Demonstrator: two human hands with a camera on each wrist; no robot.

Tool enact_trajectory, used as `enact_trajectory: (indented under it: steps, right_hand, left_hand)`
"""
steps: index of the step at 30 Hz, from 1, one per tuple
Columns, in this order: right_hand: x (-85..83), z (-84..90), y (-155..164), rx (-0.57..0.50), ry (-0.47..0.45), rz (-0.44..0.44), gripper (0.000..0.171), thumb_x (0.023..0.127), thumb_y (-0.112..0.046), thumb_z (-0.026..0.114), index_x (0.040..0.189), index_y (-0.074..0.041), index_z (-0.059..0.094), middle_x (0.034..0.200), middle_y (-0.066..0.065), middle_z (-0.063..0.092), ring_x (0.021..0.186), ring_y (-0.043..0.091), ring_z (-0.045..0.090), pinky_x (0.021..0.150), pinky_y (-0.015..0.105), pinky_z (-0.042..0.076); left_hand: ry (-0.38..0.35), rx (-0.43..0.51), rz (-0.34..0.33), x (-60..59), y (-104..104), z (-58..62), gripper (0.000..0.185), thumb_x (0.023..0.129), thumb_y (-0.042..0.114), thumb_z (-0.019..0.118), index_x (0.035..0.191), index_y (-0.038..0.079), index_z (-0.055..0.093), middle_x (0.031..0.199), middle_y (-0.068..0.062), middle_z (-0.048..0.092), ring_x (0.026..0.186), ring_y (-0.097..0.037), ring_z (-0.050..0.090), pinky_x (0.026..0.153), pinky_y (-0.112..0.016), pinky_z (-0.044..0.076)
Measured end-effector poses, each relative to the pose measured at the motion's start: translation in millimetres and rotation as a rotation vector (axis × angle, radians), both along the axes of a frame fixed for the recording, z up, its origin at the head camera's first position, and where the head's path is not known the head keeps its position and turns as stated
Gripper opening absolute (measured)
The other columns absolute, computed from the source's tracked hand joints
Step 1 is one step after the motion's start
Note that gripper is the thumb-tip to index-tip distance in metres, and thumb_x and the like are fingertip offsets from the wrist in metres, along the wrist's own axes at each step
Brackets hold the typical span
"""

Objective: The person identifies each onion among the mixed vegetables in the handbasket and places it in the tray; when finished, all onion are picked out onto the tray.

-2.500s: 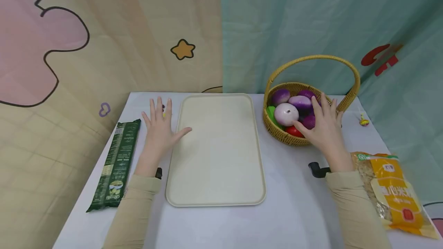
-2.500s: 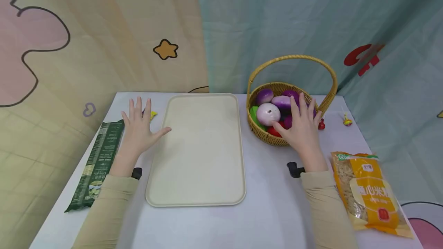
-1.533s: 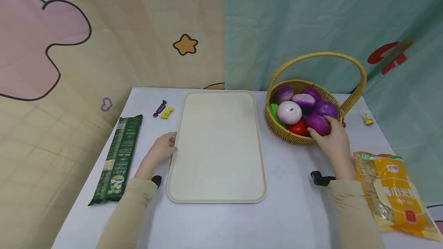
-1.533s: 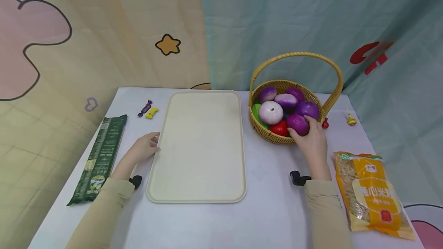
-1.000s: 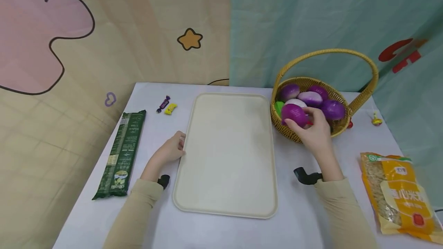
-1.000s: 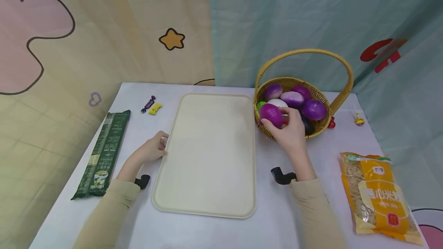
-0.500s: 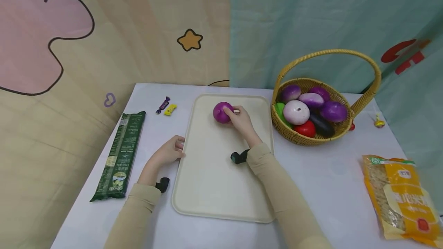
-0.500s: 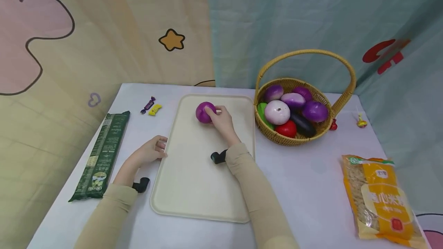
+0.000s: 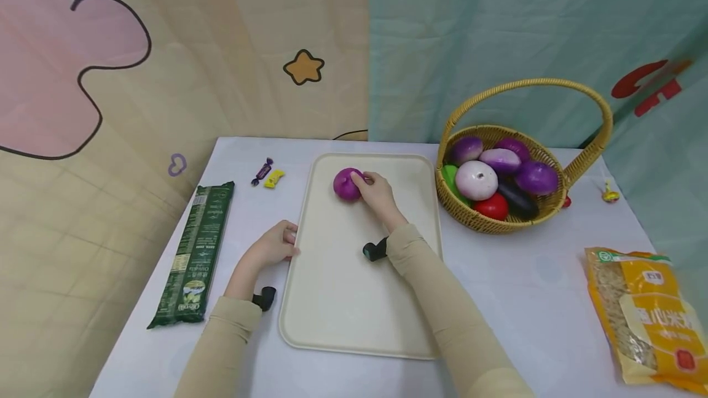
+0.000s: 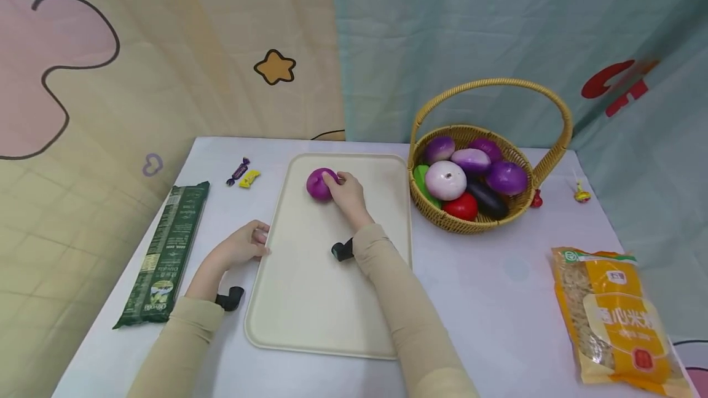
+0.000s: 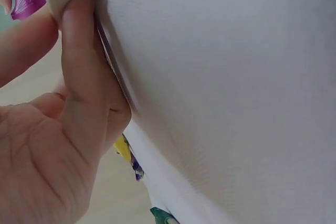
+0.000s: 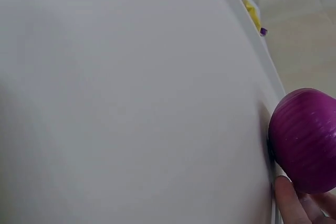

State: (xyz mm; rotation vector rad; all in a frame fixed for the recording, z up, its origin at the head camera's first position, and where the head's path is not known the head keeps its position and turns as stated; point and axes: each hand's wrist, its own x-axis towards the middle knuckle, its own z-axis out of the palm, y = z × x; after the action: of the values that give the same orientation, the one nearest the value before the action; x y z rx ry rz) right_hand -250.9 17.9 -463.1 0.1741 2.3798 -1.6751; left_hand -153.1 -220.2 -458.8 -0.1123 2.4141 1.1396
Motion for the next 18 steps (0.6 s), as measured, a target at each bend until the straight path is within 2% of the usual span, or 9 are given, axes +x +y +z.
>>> enact_trajectory:
  steps: [5, 7, 10, 15, 18]
  right_hand:
    - [4.0, 5.7, 5, 0.035, 0.006, 0.017, 0.069, 0.098, -0.051, 0.050, 0.148, -0.005, 0.040, 0.145, 0.017, 0.050, 0.132, 0.029, 0.051, 0.111, 0.040, 0.041]
    - [8.1, 11.8, 9, 0.059, 0.039, 0.023, 0.066, 0.099, -0.049, 0.049, 0.147, -0.005, 0.042, 0.145, 0.016, 0.051, 0.131, 0.029, 0.051, 0.111, 0.041, 0.041]
    - [15.1, 26.5, 21, 0.083, 0.115, 0.026, 0.057, 0.100, -0.042, 0.050, 0.144, -0.005, 0.046, 0.144, 0.015, 0.052, 0.132, 0.030, 0.050, 0.109, 0.042, 0.042]
    - [31.3, 56.5, 60, 0.090, 0.280, 0.020, 0.043, 0.100, -0.029, 0.055, 0.134, -0.002, 0.056, 0.137, 0.016, 0.058, 0.128, 0.031, 0.053, 0.107, 0.043, 0.044]
    - [44.0, 69.8, 91, 0.094, 0.361, -0.032, 0.039, 0.099, -0.025, 0.057, 0.130, -0.002, 0.059, 0.132, 0.017, 0.061, 0.125, 0.031, 0.056, 0.105, 0.045, 0.045]
  left_hand:
    - [-0.005, -0.024, 0.007, 2.3, -2, 0.8, 0.047, 0.087, -0.002, 0.063, 0.130, -0.008, 0.045, 0.106, -0.021, 0.058, 0.088, -0.023, 0.062, 0.078, -0.034, 0.052]
    - [-0.004, -0.036, 0.007, 3.4, -3, 1.0, 0.048, 0.087, 0.000, 0.063, 0.130, -0.008, 0.046, 0.108, -0.021, 0.059, 0.090, -0.024, 0.062, 0.080, -0.036, 0.051]
    - [0.005, -0.040, 0.002, 3.2, -5, 0.8, 0.049, 0.087, 0.002, 0.064, 0.132, -0.006, 0.046, 0.110, -0.020, 0.059, 0.093, -0.025, 0.061, 0.083, -0.038, 0.049]
    - [0.081, 0.026, -0.029, -1.2, -7, -2.4, 0.056, 0.089, -0.001, 0.062, 0.141, -0.007, 0.041, 0.120, -0.024, 0.057, 0.109, -0.034, 0.059, 0.095, -0.044, 0.049]
    - [0.115, 0.060, -0.018, -3.9, -4, -2.2, 0.059, 0.091, -0.003, 0.058, 0.146, -0.006, 0.037, 0.128, -0.026, 0.054, 0.119, -0.038, 0.055, 0.102, -0.047, 0.046]
